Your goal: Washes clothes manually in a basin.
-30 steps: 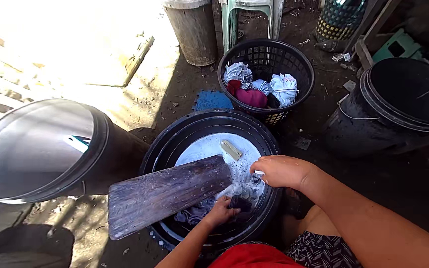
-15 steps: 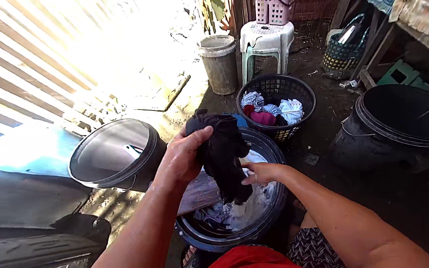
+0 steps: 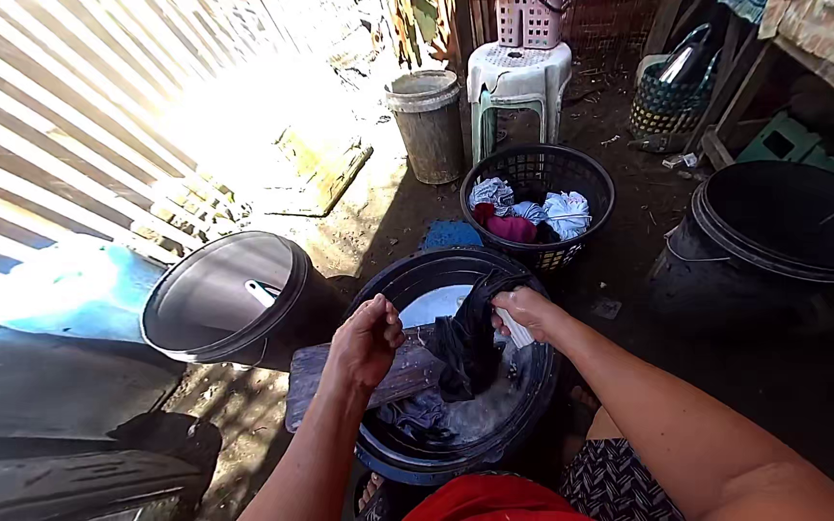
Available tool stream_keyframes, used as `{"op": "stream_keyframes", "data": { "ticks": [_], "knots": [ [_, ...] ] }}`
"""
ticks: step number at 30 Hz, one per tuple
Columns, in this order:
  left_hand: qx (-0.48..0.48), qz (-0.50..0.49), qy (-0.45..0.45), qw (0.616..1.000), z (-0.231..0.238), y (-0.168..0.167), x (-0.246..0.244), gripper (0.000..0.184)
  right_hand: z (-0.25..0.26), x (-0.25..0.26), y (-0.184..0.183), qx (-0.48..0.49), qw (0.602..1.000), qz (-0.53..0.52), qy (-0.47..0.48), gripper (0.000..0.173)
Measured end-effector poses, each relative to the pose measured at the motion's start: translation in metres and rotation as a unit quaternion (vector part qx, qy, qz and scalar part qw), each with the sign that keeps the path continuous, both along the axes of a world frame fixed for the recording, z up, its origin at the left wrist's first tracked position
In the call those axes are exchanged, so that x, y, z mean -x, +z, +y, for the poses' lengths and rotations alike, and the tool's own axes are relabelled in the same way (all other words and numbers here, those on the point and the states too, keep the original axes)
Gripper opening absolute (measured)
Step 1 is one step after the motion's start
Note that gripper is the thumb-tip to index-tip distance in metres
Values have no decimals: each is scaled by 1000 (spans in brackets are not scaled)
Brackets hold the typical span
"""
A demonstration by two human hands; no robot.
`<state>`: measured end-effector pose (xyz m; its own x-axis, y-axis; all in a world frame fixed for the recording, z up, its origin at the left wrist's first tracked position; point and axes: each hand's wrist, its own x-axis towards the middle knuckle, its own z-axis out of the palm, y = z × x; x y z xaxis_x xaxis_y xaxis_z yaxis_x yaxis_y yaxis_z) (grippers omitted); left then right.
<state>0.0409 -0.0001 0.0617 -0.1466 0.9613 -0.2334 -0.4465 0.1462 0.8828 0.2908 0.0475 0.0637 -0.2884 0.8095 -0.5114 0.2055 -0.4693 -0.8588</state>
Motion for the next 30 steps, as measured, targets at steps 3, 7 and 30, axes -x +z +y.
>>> {"op": "stream_keyframes", "data": {
  "ticks": [3,7,30],
  "knots": [
    [7,51,-4,999,-3,-4,-5,30,3,2,-3,-7,995,-82,48,32],
    [10,194,-101,976,-9,-20,-32,19,1,4,8,-53,996,-36,54,24],
    [73,170,-38,982,-15,-76,11,12,13,-12,36,-97,966,106,-216,25]
  ]
}}
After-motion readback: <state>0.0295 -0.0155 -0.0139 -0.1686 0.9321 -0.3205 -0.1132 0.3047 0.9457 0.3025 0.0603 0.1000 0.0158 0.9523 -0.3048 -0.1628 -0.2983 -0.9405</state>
